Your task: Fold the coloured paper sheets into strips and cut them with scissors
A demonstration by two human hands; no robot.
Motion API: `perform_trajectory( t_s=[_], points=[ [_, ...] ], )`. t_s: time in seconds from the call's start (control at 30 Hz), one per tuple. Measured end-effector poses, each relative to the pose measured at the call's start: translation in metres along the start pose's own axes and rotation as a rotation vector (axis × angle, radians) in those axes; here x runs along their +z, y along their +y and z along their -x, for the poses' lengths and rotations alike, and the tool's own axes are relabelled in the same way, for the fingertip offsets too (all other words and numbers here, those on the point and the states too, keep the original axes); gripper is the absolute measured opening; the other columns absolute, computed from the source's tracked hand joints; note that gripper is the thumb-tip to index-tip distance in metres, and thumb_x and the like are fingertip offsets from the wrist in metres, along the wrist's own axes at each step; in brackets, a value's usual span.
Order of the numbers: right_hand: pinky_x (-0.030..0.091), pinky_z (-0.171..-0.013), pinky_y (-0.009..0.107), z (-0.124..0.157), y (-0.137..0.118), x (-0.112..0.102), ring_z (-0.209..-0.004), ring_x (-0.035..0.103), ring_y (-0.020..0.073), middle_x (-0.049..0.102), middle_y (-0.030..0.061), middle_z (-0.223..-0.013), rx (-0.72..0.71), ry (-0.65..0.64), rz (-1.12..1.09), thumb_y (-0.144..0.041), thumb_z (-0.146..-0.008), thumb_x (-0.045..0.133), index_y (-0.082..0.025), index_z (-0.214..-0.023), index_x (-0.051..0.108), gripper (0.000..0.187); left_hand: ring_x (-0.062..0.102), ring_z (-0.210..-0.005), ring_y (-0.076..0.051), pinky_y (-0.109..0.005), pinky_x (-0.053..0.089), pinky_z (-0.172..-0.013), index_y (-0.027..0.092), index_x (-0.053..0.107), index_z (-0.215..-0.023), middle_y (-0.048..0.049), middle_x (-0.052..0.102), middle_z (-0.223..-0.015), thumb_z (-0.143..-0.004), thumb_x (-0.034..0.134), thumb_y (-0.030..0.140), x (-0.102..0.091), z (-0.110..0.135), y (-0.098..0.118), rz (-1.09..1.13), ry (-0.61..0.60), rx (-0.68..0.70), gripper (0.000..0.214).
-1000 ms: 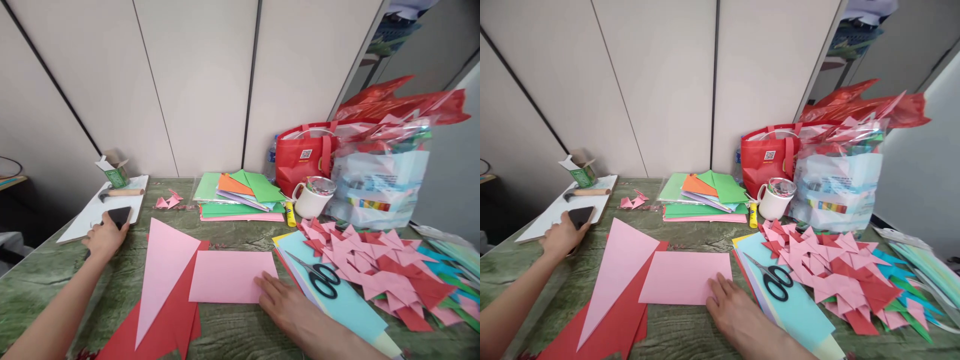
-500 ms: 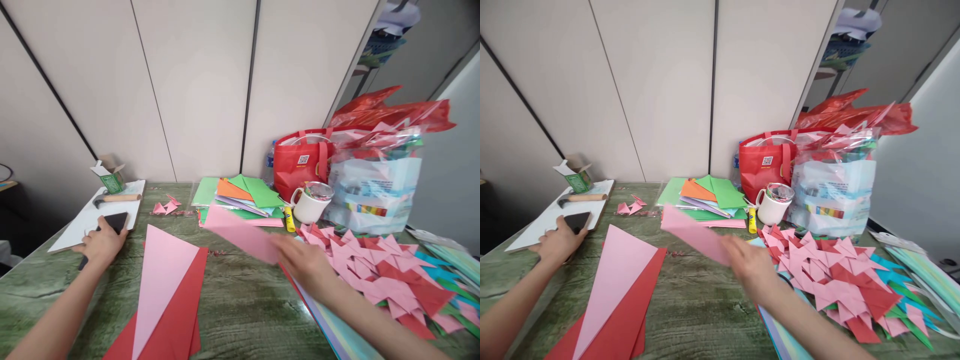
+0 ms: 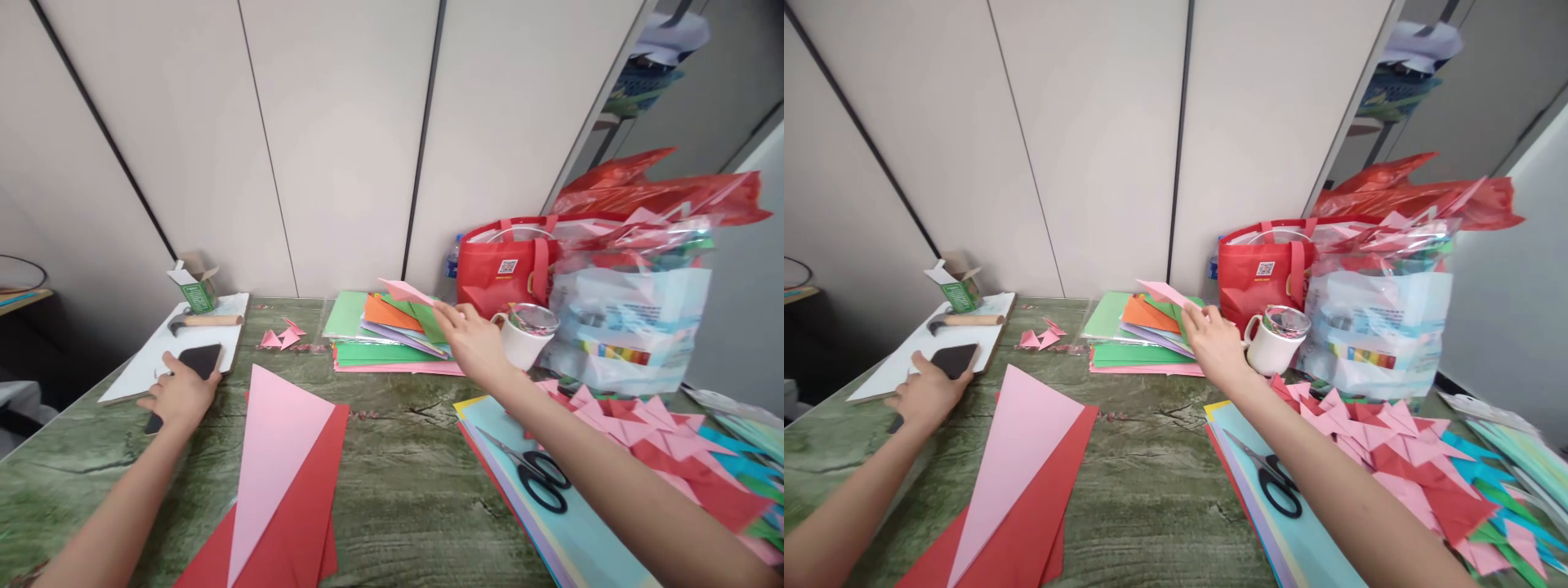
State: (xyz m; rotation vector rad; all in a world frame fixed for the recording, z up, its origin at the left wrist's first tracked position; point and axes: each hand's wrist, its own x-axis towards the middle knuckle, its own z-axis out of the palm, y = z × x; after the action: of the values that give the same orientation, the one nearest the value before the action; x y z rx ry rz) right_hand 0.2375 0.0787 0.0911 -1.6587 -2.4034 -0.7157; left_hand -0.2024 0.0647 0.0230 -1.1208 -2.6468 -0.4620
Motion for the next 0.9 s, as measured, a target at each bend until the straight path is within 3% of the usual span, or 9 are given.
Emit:
perform_trajectory(
  t_s=[0.1, 0.27, 0.33, 0.5, 0.57, 0.63, 0.8, 0.9],
  points=[
    [0.049, -0.068, 0.035, -0.007, -0.01, 0.02, -0.105, 0.049, 0.0282, 0.044, 0.0149, -0.14, -0.083, -0.145, -0.052, -0.005, -0.09, 0.028, -0.012, -0.129, 0.047, 0.044, 0.05, -0.11, -0.046, -0.053, 0.028, -0.087, 0.001, 0.011, -0.137, -0.0341, 0.052, -0.117, -0.081, 0.044, 0.055, 0.003, -0.001, -0.002, -0.015, 0.012, 0.004, 0.084],
    [0.038, -0.096, 0.047, -0.012, -0.032, 0.035, -0.124, 0.041, 0.0296, 0.037, 0.0213, -0.142, -0.138, -0.185, -0.138, 0.003, -0.082, 0.039, -0.011, -0.132, 0.044, 0.053, 0.049, -0.111, -0.045, -0.051, 0.026, -0.089, -0.002, 0.007, -0.138, -0.034, 0.051, -0.118, -0.08, 0.047, 0.055, 0.005, -0.004, -0.002, -0.039, 0.025, -0.001, 0.091],
    [0.034, -0.1, 0.048, -0.005, -0.055, 0.029, -0.128, 0.038, 0.0296, 0.038, 0.0226, -0.141, -0.226, -0.184, -0.262, 0.003, -0.08, 0.041, -0.009, -0.133, 0.043, 0.054, 0.049, -0.111, -0.045, -0.05, 0.026, -0.09, -0.002, 0.006, -0.138, -0.0339, 0.051, -0.119, -0.078, 0.049, 0.055, 0.006, -0.006, -0.001, -0.043, 0.029, -0.01, 0.093],
    [0.03, -0.106, 0.047, 0.038, -0.135, -0.007, -0.132, 0.034, 0.0248, 0.044, 0.0164, -0.139, -0.698, -0.139, -0.568, -0.011, -0.09, 0.038, -0.012, -0.133, 0.042, 0.043, 0.048, -0.112, -0.046, -0.048, 0.029, -0.087, -0.005, 0.009, -0.137, -0.0358, 0.051, -0.117, -0.076, 0.054, 0.053, 0.006, -0.01, 0.002, -0.02, 0.023, -0.02, 0.095],
    [0.032, -0.106, 0.046, 0.058, -0.163, -0.021, -0.131, 0.035, 0.0257, 0.044, 0.0152, -0.139, -0.847, -0.112, -0.631, -0.021, -0.095, 0.035, -0.013, -0.132, 0.041, 0.039, 0.047, -0.112, -0.047, -0.051, 0.03, -0.087, -0.006, 0.009, -0.137, -0.0371, 0.05, -0.117, -0.076, 0.055, 0.051, 0.004, -0.009, 0.001, -0.005, 0.01, -0.011, 0.096],
    [0.037, -0.102, 0.048, 0.075, -0.184, -0.03, -0.129, 0.037, 0.0307, 0.043, 0.0173, -0.139, -0.948, -0.074, -0.66, -0.042, -0.094, 0.039, -0.014, -0.131, 0.04, 0.046, 0.047, -0.111, -0.048, -0.056, 0.029, -0.087, -0.006, 0.006, -0.138, -0.0376, 0.05, -0.117, -0.078, 0.053, 0.051, 0.002, -0.007, -0.001, 0.018, -0.011, 0.014, 0.095],
    [0.039, -0.098, 0.054, 0.103, -0.208, -0.03, -0.13, 0.037, 0.0326, 0.043, 0.0177, -0.138, -1.052, -0.02, -0.549, -0.032, -0.097, 0.032, -0.016, -0.125, 0.045, 0.035, 0.032, -0.122, -0.054, -0.066, 0.026, -0.086, -0.003, -0.001, -0.141, -0.0434, 0.028, -0.133, -0.082, 0.048, 0.057, -0.005, 0.007, -0.009, 0.083, 0.018, 0.04, 0.097],
    [0.04, -0.098, 0.053, 0.116, -0.213, -0.022, -0.125, 0.042, 0.0334, 0.048, 0.0183, -0.134, -1.023, -0.004, -0.5, -0.035, -0.096, 0.035, -0.014, -0.121, 0.048, 0.035, 0.029, -0.125, -0.053, -0.067, 0.026, -0.089, -0.005, 0.006, -0.141, -0.0427, 0.031, -0.132, -0.081, 0.051, 0.051, -0.015, 0.019, -0.013, 0.134, 0.109, 0.078, 0.094]
  ],
)
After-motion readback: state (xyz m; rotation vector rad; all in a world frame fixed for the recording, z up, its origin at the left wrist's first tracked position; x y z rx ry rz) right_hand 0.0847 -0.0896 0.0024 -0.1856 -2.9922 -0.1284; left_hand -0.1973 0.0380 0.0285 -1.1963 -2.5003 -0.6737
